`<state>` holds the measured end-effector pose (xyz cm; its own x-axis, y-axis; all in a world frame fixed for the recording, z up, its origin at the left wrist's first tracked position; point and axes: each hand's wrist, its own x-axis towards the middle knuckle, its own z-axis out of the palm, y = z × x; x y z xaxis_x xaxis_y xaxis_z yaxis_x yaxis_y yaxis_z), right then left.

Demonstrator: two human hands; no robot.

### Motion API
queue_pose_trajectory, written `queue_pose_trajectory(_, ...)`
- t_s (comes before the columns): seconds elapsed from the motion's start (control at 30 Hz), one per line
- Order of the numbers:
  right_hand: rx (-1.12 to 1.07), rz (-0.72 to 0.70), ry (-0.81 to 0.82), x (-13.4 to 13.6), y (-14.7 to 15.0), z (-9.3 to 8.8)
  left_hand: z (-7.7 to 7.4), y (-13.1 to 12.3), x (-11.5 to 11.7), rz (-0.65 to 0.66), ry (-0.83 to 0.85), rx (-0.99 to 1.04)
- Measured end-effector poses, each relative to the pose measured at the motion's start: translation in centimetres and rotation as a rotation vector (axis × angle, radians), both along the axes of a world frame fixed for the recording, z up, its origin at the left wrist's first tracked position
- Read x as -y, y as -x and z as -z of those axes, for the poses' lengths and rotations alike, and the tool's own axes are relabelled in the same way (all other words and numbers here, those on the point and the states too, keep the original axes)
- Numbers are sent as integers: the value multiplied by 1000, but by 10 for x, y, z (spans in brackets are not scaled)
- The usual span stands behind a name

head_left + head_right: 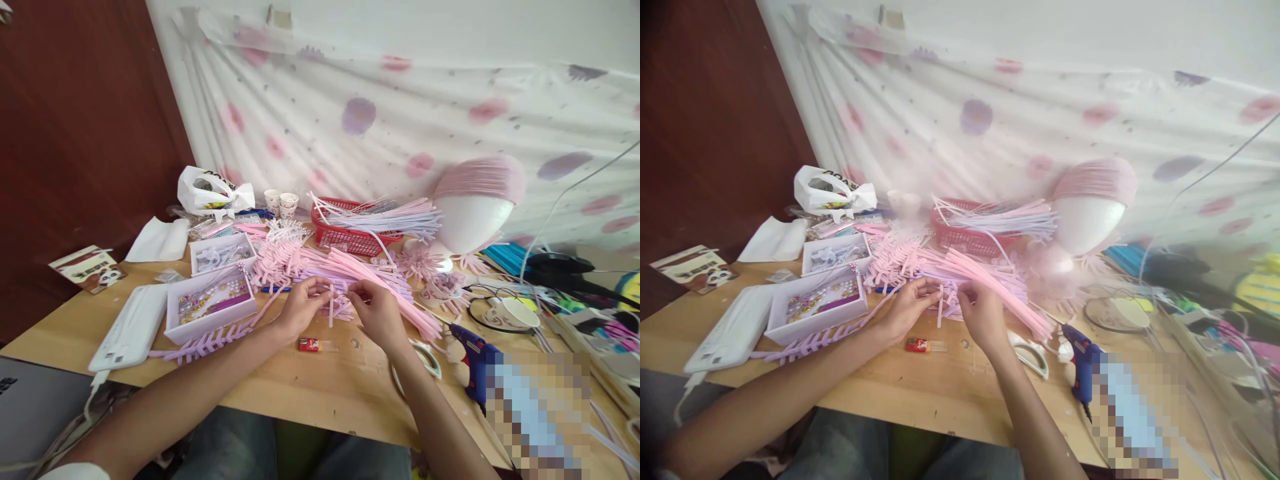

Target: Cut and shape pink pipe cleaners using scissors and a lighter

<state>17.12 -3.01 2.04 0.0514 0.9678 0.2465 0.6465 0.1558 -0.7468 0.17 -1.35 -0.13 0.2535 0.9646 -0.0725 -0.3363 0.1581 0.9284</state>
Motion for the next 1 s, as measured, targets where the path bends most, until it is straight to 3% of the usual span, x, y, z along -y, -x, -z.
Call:
queue_pose_trajectory(0.13,-370,-27,7,-8,20,10,1,3,-6,-6,2,28)
queue_pose_trajectory(0.23,-445,23,-24,-8,27,17,2,4,-9,-21,43,63)
queue_pose_trajectory(0.4,-551,-48,47,-3,29,20,4,3,-9,-38,65,72)
queue_pose_trajectory(1.0,-463,-95,44,1,27,18,4,5,-9,-25,17,33)
